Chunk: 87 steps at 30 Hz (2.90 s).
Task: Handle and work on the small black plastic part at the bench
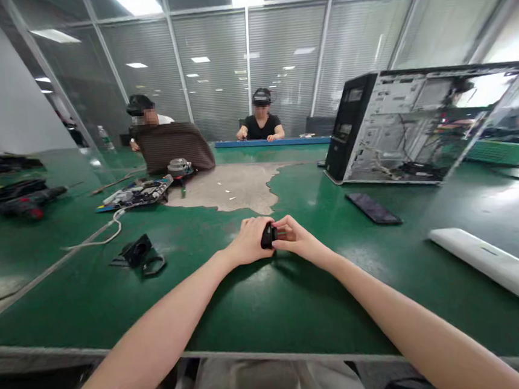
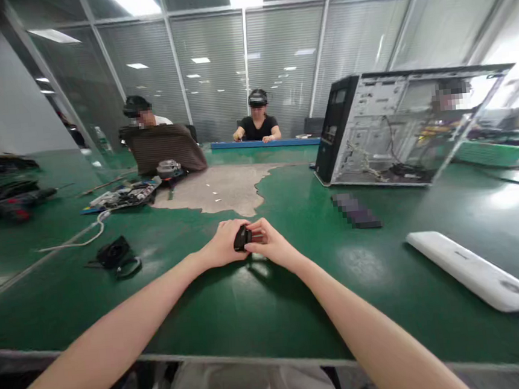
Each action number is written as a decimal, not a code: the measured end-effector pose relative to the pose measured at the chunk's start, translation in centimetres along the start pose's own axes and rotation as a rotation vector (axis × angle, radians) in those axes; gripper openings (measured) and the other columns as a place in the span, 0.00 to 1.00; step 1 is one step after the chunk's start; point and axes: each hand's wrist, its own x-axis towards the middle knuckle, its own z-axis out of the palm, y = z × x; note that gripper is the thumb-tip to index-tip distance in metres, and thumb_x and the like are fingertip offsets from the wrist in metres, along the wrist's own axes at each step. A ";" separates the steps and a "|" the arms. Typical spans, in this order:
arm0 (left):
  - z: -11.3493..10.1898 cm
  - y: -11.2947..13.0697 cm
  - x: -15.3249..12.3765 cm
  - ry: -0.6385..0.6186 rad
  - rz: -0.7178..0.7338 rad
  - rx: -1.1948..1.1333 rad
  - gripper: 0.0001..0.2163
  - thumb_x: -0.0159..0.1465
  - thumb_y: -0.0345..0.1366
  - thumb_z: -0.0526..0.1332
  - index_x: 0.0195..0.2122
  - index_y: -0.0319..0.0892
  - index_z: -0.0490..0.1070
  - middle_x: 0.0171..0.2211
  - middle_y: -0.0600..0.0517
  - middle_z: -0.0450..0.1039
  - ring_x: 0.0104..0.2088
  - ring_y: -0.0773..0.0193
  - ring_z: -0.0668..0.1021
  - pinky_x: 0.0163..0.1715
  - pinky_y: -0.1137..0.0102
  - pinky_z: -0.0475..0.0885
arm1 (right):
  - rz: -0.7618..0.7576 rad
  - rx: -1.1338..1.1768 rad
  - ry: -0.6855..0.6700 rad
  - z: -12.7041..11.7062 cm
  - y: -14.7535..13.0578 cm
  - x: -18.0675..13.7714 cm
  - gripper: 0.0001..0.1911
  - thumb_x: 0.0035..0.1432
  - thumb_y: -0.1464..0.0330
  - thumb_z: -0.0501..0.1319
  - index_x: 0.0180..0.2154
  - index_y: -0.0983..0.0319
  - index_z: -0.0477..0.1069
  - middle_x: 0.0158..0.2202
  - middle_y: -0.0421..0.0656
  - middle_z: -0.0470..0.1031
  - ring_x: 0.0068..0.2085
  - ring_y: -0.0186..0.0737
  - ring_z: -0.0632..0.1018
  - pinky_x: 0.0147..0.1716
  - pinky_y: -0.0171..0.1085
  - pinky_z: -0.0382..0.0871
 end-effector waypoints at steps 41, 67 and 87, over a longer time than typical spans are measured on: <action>-0.2 0.3 0.1 0.008 -0.003 -0.013 0.25 0.45 0.37 0.61 0.45 0.43 0.56 0.40 0.50 0.65 0.40 0.57 0.68 0.43 0.62 0.58 | 0.010 -0.062 0.035 0.3 -0.6 -0.3 0.18 0.42 0.67 0.63 0.35 0.59 0.58 0.35 0.39 0.68 0.38 0.35 0.71 0.40 0.40 0.65; -0.2 0.4 0.2 0.014 0.003 -0.019 0.24 0.47 0.38 0.60 0.45 0.43 0.56 0.41 0.49 0.64 0.41 0.57 0.67 0.43 0.62 0.58 | 0.010 -0.098 0.110 0.5 -0.4 0.0 0.12 0.47 0.63 0.59 0.33 0.60 0.59 0.34 0.39 0.68 0.35 0.33 0.71 0.37 0.38 0.65; -0.3 0.4 0.1 0.005 -0.011 -0.038 0.25 0.46 0.38 0.61 0.45 0.44 0.56 0.42 0.49 0.64 0.42 0.57 0.67 0.43 0.61 0.57 | -0.027 -0.083 0.135 0.7 -0.2 0.1 0.11 0.47 0.63 0.59 0.31 0.60 0.59 0.33 0.39 0.66 0.34 0.32 0.71 0.37 0.38 0.66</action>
